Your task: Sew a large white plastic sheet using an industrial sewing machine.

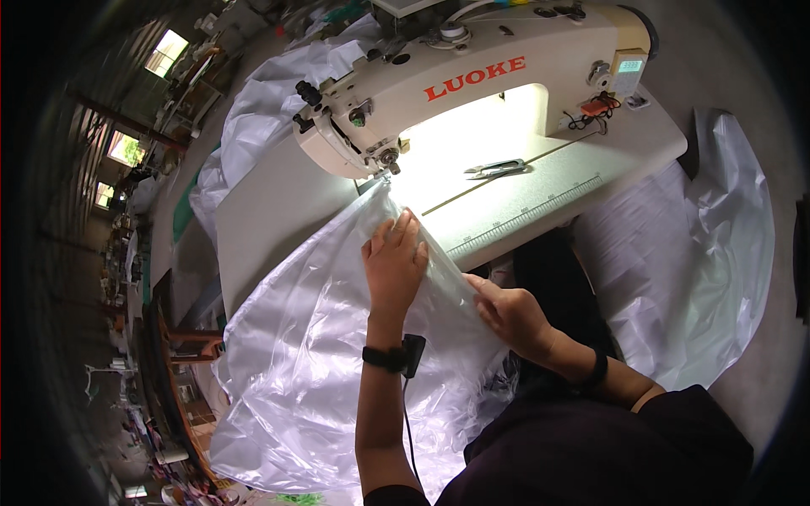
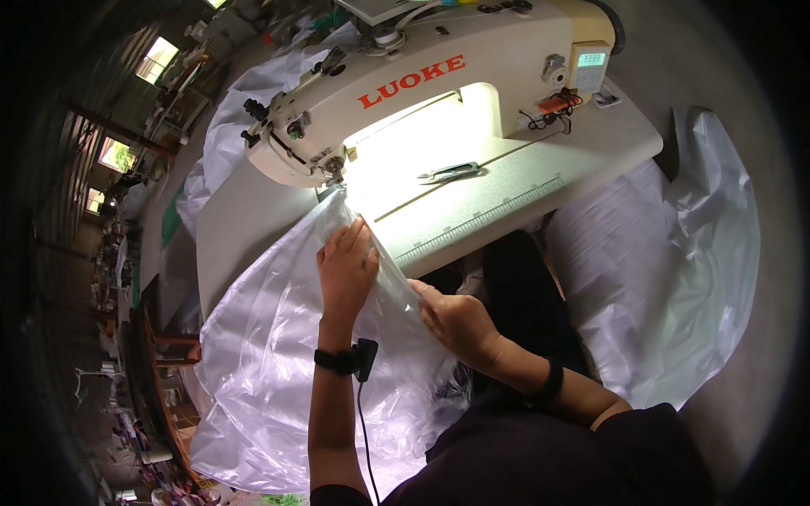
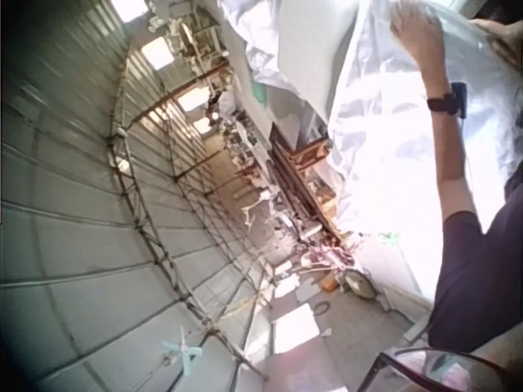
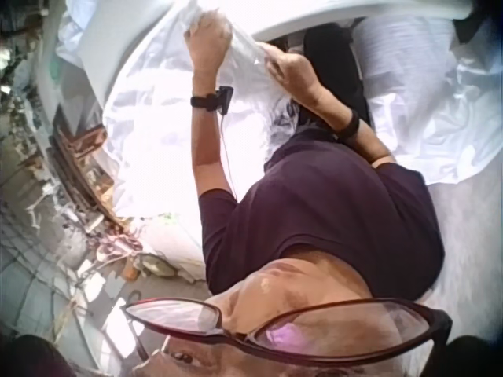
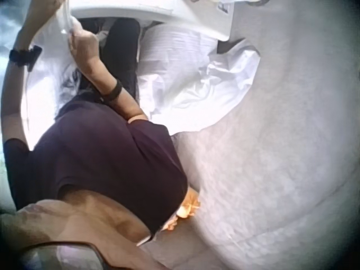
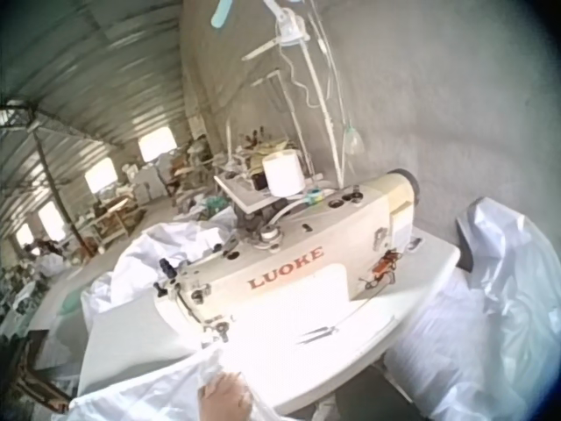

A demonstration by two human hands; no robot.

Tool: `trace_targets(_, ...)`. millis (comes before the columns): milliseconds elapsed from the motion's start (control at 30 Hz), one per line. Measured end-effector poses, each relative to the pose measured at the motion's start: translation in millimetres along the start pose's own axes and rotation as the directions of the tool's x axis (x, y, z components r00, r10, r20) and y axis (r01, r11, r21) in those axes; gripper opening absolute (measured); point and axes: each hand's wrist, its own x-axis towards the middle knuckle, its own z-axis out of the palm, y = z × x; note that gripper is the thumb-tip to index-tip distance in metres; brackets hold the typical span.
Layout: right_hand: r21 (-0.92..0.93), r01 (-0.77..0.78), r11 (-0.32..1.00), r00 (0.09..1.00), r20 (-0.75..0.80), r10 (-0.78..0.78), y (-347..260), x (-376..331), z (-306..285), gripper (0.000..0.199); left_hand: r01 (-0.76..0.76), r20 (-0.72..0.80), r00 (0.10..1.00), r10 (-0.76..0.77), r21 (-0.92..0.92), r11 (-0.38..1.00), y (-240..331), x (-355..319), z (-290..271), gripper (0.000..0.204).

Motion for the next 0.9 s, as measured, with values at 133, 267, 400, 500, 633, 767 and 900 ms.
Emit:
trace_targets(133, -0.262, 0.134, 0.956, 0.991, 0.009, -0.136, -1.7, -2.2, 7.9, 0.045, -0.138, 0.059, 0.99, 0.129, 0.177, 0.975, -6.5, 7.2, 0.7, 0.039)
trace_targets(267, -0.533, 0.135, 0.835, 0.991, 0.076, -0.111, 10.5, -7.4, 9.7, 0.054, -0.11, -0.03, 0.993, 0.11, 0.0, 0.994, -18.5, 2.4, 8.9, 0.041)
trace_targets(400, -0.481, 0.13, 0.867, 0.992, 0.061, -0.115, 7.1, -7.7, 5.6, 0.051, 0.032, -0.025, 0.999, -0.031, 0.032, 0.999, -16.3, 15.5, 6.0, 0.039)
trace_targets(500, -0.442, 0.127, 0.888, 0.992, 0.032, -0.126, 2.9, -5.0, 1.3, 0.048, -0.029, 0.029, 0.999, 0.026, 0.114, 0.993, -10.8, 17.7, 6.1, 0.037)
trace_targets(633, -0.491, 0.164, 0.855, 0.986, 0.081, -0.143, -3.9, -2.4, -2.7, 0.046, -0.188, 0.096, 0.979, 0.177, 0.113, 0.976, -16.8, 16.4, 4.1, 0.035)
trace_targets(767, -0.505, 0.148, 0.85, 0.989, 0.081, -0.124, 0.6, -3.7, -2.0, 0.044, -0.041, 0.038, 0.998, 0.055, -0.302, 0.952, -26.4, 9.7, 9.6, 0.034)
trace_targets(900, -0.416, 0.135, 0.899, 0.99, 0.012, -0.143, 3.3, -4.5, -1.3, 0.044, 0.067, -0.12, 0.989, -0.088, -0.164, 0.984, -12.5, 11.6, 12.2, 0.038)
